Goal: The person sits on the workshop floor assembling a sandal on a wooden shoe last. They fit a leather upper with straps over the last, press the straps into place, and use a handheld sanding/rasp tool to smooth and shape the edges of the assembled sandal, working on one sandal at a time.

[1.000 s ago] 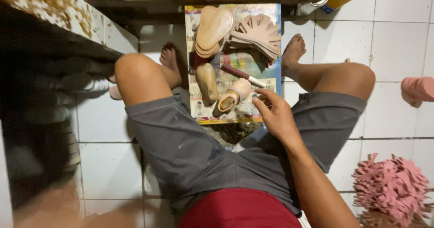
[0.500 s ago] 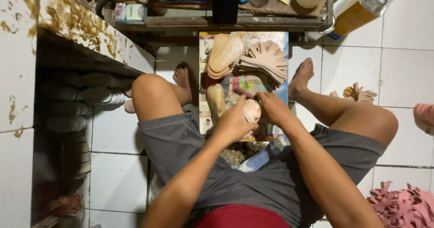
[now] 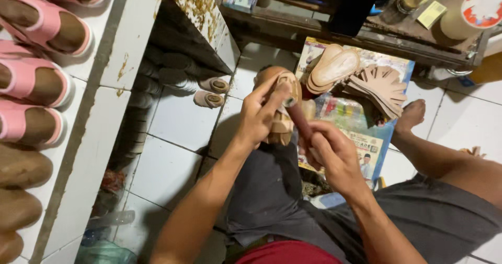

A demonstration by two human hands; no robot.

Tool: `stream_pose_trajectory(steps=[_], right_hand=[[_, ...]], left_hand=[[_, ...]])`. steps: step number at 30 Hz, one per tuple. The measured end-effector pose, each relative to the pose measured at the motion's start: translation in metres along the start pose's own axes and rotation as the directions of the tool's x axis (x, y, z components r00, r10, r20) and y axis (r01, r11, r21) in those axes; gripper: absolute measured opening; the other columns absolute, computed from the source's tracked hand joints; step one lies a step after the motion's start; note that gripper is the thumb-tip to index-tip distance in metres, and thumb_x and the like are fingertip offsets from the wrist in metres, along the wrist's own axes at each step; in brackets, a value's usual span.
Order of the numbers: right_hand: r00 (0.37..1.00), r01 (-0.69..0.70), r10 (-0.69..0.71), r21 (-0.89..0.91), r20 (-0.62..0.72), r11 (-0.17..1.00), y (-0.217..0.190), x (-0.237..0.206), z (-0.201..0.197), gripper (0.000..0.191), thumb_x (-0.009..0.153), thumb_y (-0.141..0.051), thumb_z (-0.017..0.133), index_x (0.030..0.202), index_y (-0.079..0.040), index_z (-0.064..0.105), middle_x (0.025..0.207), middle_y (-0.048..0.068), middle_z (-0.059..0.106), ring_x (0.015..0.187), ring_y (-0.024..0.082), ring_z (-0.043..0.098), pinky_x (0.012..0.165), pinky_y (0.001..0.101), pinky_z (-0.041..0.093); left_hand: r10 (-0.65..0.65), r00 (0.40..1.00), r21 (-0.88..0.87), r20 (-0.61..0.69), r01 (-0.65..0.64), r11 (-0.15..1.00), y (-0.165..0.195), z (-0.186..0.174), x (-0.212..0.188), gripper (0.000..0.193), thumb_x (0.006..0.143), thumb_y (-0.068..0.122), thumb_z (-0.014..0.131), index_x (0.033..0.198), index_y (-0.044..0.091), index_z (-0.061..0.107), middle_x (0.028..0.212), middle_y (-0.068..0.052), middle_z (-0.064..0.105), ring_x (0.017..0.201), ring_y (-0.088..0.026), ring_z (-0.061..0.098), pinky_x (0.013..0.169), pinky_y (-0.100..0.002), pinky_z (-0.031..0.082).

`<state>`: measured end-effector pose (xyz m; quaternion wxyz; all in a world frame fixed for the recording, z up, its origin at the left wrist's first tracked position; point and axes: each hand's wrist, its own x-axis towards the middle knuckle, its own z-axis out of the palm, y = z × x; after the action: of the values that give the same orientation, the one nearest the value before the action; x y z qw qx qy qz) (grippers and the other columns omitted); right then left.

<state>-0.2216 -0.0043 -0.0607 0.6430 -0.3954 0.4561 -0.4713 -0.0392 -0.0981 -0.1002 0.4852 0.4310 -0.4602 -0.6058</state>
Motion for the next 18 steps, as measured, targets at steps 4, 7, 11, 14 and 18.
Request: stream_pose_trajectory(steps=[4,7,11,14,18], right_hand=[[0.977,-0.209,0.179,0.405,0.112,0.89,-0.005,0.013,0.002,0.042,0.11,-0.03,0.044,0.135,0.003,0.053,0.083,0.008,0.06,0.049,0.009,0.046,0.039,0.0224,0.036],[0.972,-0.232,0.174,0.507,0.16,0.83,-0.003,0.013,-0.006,0.041,0.111,-0.032,0.044,0.136,-0.002,0.051,0.081,0.007,0.058,0.045,0.007,0.043,0.035,0.0207,0.033],[0.994,-0.108,0.086,0.393,0.073,0.913,0.0,0.01,-0.005,0.039,0.113,-0.029,0.047,0.134,0.003,0.054,0.088,0.009,0.062,0.058,0.009,0.05,0.048,0.0228,0.041],[0.989,0.14,-0.138,0.027,-0.045,0.99,-0.002,0.009,0.002,0.032,0.11,-0.015,0.054,0.137,0.002,0.057,0.1,0.009,0.064,0.079,0.013,0.058,0.069,0.0271,0.05],[0.864,0.478,-0.489,-0.495,0.118,0.726,-0.007,0.013,0.01,0.038,0.096,0.002,0.067,0.132,-0.003,0.057,0.11,0.013,0.063,0.093,0.022,0.063,0.077,0.0311,0.054]], left_hand=[[0.102,0.993,0.024,0.054,-0.104,0.994,-0.003,0.001,0.006,0.056,0.104,0.035,0.066,0.143,-0.003,0.058,0.128,-0.01,0.07,0.108,-0.01,0.066,0.094,-0.023,0.055],[-0.125,0.992,-0.051,-0.012,0.124,0.991,0.012,-0.001,0.004,0.055,0.101,0.036,0.067,0.138,-0.004,0.066,0.117,-0.009,0.073,0.096,-0.009,0.065,0.081,-0.024,0.056],[-0.189,0.982,-0.194,0.018,0.189,0.963,0.028,-0.003,0.002,0.059,0.096,0.037,0.066,0.139,-0.002,0.061,0.107,-0.011,0.07,0.082,-0.014,0.067,0.067,-0.03,0.059],[-0.165,0.986,-0.202,-0.02,0.157,0.967,0.028,-0.004,0.007,0.06,0.096,0.037,0.069,0.14,-0.002,0.06,0.112,-0.01,0.07,0.087,-0.014,0.068,0.072,-0.03,0.059],[0.015,0.999,-0.119,0.04,-0.01,0.993,0.02,-0.004,0.013,0.061,0.098,0.038,0.071,0.142,-0.003,0.058,0.125,-0.01,0.069,0.106,-0.012,0.068,0.089,-0.027,0.059]])
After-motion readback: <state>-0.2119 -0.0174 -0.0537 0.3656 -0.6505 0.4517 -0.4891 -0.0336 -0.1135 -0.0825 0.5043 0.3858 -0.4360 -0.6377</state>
